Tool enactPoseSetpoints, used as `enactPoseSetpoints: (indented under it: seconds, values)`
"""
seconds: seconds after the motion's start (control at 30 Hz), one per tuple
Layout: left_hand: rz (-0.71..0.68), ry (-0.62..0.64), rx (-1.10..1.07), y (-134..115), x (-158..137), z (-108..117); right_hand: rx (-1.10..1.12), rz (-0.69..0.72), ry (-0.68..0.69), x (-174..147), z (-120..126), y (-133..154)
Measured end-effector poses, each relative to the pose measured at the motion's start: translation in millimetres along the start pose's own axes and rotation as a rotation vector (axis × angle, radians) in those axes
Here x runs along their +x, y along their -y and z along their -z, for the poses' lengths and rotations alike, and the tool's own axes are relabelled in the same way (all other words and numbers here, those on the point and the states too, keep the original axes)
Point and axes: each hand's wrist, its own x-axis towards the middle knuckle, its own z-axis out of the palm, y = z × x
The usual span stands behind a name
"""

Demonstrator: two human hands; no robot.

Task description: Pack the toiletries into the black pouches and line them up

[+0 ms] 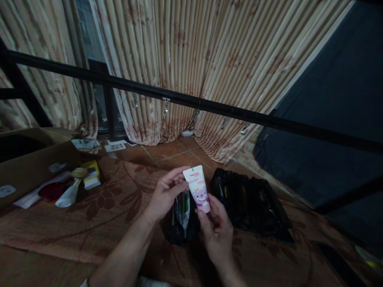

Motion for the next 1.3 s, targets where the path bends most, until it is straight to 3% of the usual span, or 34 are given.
enactPoseSetpoints:
  seconds: [0.27,0.6,1.3]
  values:
    - [0.047,0.066,0.013,2,-1,2,-0.138,0.027,-0.030,-4,-3,7]
    - [0.111,0.093,-0.040,2,-3,0,-0.109,0.012,0.034,-5,-6,11]
    - [0.119,0.054,0.045,2,0,0,-0.129,0.037,0.070,-5,-5,11]
